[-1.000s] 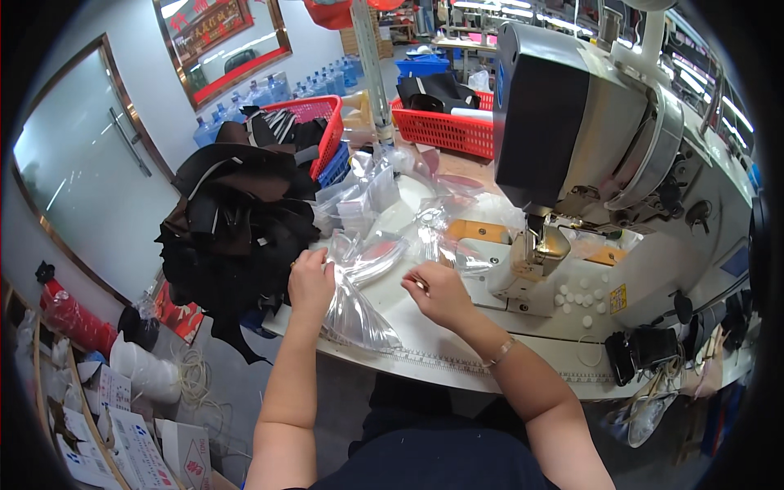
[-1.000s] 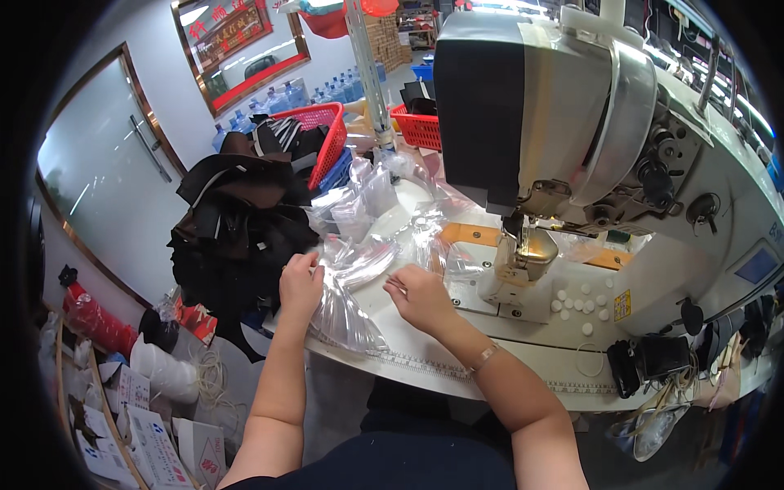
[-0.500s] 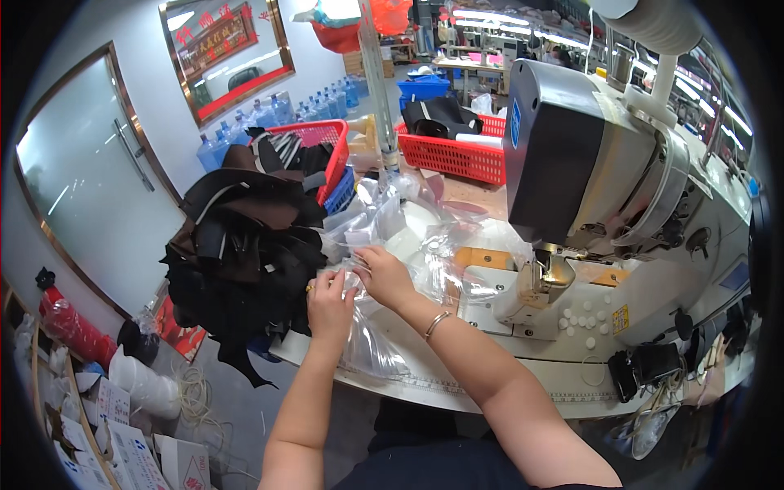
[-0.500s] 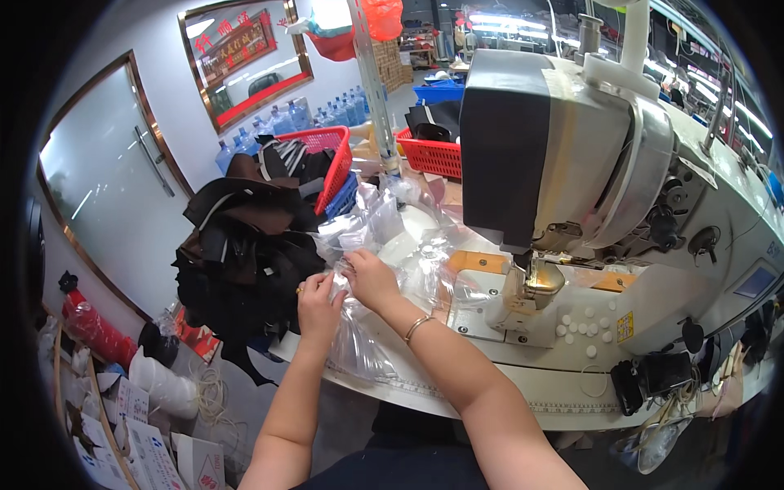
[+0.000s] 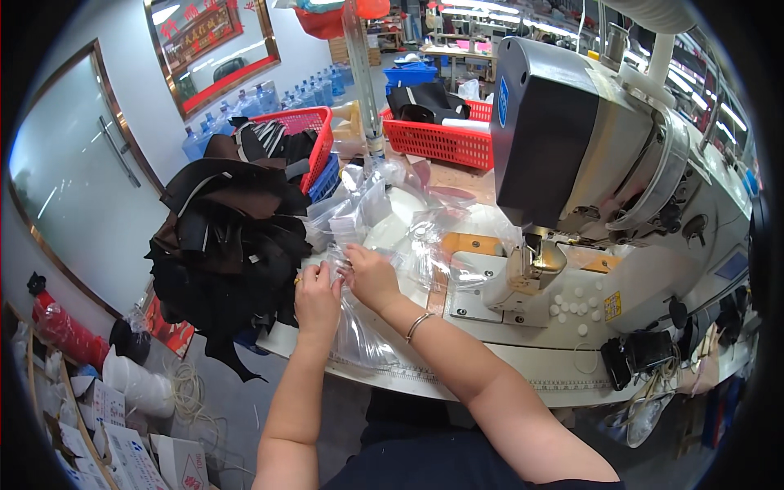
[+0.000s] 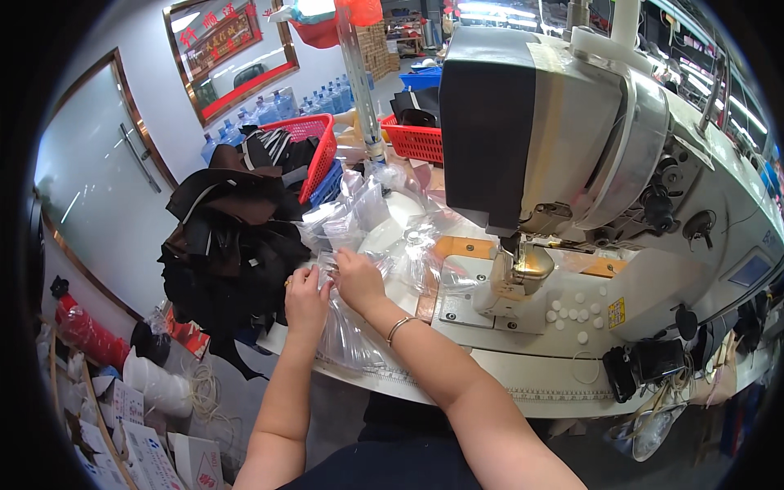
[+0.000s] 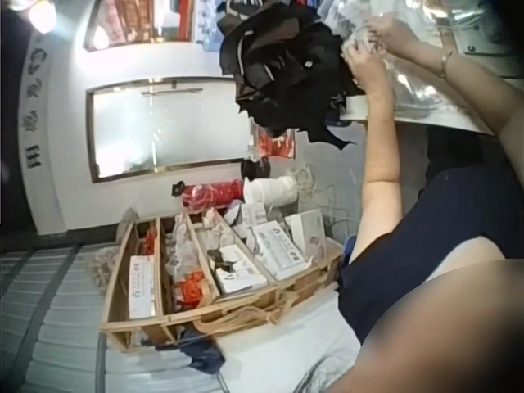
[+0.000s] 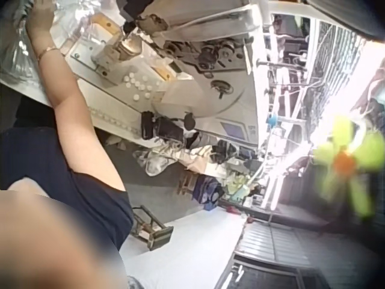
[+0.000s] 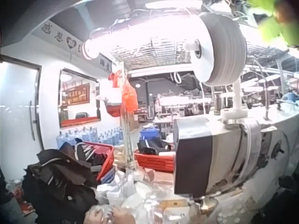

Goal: Stitching small circular components onto a shoe material using an industrial sewing machine.

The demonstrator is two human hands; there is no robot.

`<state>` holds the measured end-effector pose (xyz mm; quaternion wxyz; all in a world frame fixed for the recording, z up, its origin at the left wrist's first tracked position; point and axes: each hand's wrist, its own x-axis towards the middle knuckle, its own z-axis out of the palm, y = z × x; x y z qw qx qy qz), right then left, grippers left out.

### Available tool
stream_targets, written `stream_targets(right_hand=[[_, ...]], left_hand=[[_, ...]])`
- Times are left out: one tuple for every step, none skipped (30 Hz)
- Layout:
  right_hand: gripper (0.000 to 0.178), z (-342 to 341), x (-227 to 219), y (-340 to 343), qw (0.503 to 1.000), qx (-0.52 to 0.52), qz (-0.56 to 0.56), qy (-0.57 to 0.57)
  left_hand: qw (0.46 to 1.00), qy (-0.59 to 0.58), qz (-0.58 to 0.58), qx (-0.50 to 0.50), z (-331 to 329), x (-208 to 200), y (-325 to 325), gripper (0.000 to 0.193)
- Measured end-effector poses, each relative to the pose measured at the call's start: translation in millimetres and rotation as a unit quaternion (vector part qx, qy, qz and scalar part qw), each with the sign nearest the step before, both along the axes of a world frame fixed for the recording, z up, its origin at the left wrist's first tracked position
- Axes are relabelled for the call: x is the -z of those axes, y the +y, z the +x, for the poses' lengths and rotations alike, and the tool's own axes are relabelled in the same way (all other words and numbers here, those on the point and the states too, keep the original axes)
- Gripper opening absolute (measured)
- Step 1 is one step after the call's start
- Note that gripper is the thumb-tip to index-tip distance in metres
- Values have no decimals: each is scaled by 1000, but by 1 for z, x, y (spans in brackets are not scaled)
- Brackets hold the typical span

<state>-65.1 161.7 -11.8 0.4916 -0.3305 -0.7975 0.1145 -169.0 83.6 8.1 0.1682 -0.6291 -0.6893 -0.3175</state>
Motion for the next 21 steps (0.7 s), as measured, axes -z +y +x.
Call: stream_targets(right_hand=[[32,-1,4,1,998,17,50,-24],[32,-1,7,4,998,16,50,-24],[33,-1,2,2,1000,-21,-20,-4],[35,1,-6,0,994,-56,-88,15],[41,4,-14,-3,988,-76,-137,-11],[41,5,-14,-4,987,-81,-136,-13],[43,5,-14,-6,990,-93,-109,12],[46,6,-14,-7,990,-106,-82,37],[50,10,-18,-9,987,-126,-63,74],[50,15,-18,-7,981,-146,-85,98],[49,22,-18,-5,973,-166,-107,121],[42,30,-15,-2,969,-184,-102,125],[36,37,-19,-1,950,-204,-193,137],[31,42,-24,0,922,-221,-282,148],[26,44,-35,1,929,-210,-294,80],[26,44,-53,-1,915,-212,-344,-16],[27,42,-67,-2,890,-212,-389,-111],[33,38,-66,3,908,-196,-314,-197],[33,36,-64,5,908,-195,-318,-193],[37,33,-62,5,923,-155,-228,-269],[41,27,-66,1,923,-116,-133,-342]], left_hand=[[1000,0,0,-1,1,-1,0,38],[1000,-22,4,9,1,-4,0,35],[999,-45,6,12,-2,-6,-4,33],[998,-65,14,16,-2,-8,-5,30],[996,-85,23,19,-1,-9,-5,28],[995,-83,44,22,2,-10,-5,22],[996,-70,45,32,0,-8,-4,19],[997,-56,45,42,-3,-5,-3,16],[995,-54,62,51,-5,-4,-2,11],[995,-55,62,48,-6,-5,-4,11],[992,-62,63,87,-8,-6,-7,10],[988,-68,64,125,-7,-9,-10,9],[981,-59,70,171,-3,-14,-19,12],[974,-3,67,217,-1,-16,-29,13],[961,52,63,266,0,-20,-39,15],[954,89,41,285,2,-22,-50,15],[947,118,32,296,2,-23,-59,14],[939,147,25,310,4,-25,-65,13],[934,155,33,321,6,-27,-72,12],[931,155,34,330,10,-30,-79,12],[929,155,35,334,13,-36,-89,12]])
